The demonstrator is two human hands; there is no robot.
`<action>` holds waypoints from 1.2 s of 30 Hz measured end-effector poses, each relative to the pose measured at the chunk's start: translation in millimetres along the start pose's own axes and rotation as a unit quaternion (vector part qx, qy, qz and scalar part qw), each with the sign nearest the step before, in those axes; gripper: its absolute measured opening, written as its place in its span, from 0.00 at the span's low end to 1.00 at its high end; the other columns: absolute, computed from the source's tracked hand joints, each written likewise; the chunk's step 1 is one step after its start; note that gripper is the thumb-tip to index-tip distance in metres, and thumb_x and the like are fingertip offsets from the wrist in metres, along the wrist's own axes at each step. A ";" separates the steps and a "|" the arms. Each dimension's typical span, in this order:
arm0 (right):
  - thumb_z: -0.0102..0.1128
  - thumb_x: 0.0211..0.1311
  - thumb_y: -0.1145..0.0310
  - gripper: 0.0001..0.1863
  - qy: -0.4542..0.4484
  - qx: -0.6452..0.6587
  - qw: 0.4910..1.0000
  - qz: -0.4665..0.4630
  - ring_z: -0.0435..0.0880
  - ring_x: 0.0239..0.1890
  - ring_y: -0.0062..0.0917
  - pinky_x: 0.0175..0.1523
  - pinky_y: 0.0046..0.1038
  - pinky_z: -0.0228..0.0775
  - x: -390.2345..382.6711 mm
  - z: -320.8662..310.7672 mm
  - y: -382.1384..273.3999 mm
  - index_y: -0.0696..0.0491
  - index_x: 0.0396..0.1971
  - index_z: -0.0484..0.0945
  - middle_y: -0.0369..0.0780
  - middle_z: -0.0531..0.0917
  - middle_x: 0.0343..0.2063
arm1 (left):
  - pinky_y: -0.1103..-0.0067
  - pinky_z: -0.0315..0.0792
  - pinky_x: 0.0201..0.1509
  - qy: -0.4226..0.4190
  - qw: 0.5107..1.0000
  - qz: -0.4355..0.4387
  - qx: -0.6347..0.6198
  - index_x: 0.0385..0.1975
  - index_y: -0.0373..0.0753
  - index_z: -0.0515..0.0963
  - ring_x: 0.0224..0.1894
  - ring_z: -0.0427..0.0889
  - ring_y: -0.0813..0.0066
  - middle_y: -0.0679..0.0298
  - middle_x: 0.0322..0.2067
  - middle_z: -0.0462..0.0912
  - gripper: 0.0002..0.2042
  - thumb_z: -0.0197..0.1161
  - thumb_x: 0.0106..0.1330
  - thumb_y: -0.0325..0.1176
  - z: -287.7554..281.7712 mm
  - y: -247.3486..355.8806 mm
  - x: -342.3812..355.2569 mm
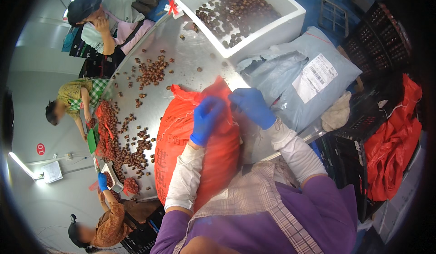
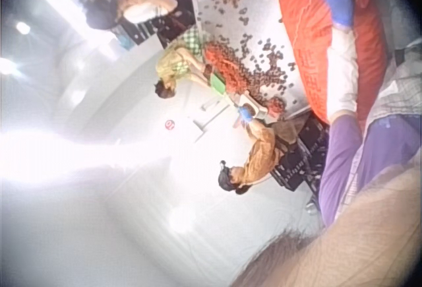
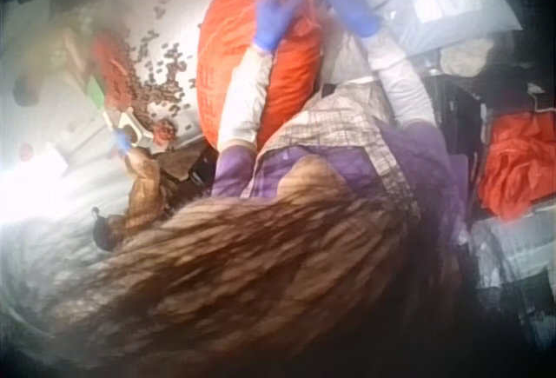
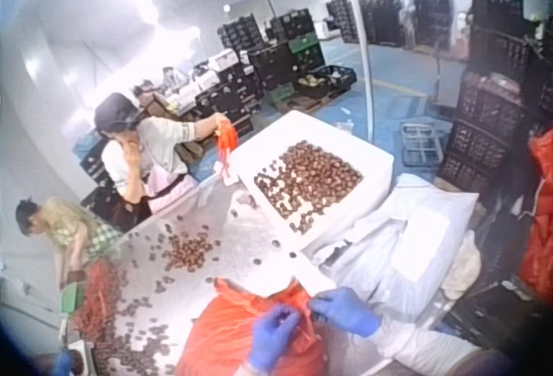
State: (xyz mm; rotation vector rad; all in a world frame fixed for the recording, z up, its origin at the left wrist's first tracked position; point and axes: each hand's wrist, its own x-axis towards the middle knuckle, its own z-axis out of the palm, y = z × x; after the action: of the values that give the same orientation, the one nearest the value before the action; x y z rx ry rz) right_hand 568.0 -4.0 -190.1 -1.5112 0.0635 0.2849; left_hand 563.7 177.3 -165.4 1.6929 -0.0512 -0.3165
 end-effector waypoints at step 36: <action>0.55 0.63 0.63 0.11 0.035 0.099 0.994 0.006 0.71 0.20 0.14 0.27 0.18 0.61 10.5 -6.9 20.0 0.54 0.25 0.78 0.33 0.78 0.18 | 0.78 0.64 0.27 -0.038 0.992 -0.023 -0.117 0.20 0.36 0.71 0.20 0.68 0.77 0.66 0.16 0.69 0.12 0.63 0.61 0.33 -0.5 7.8 0.3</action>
State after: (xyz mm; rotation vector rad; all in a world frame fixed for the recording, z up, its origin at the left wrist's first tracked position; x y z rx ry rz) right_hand 574.6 -8.6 -212.3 -1.3245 0.1526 0.2284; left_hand 565.2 176.6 -157.8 1.4511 -0.0293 -0.4062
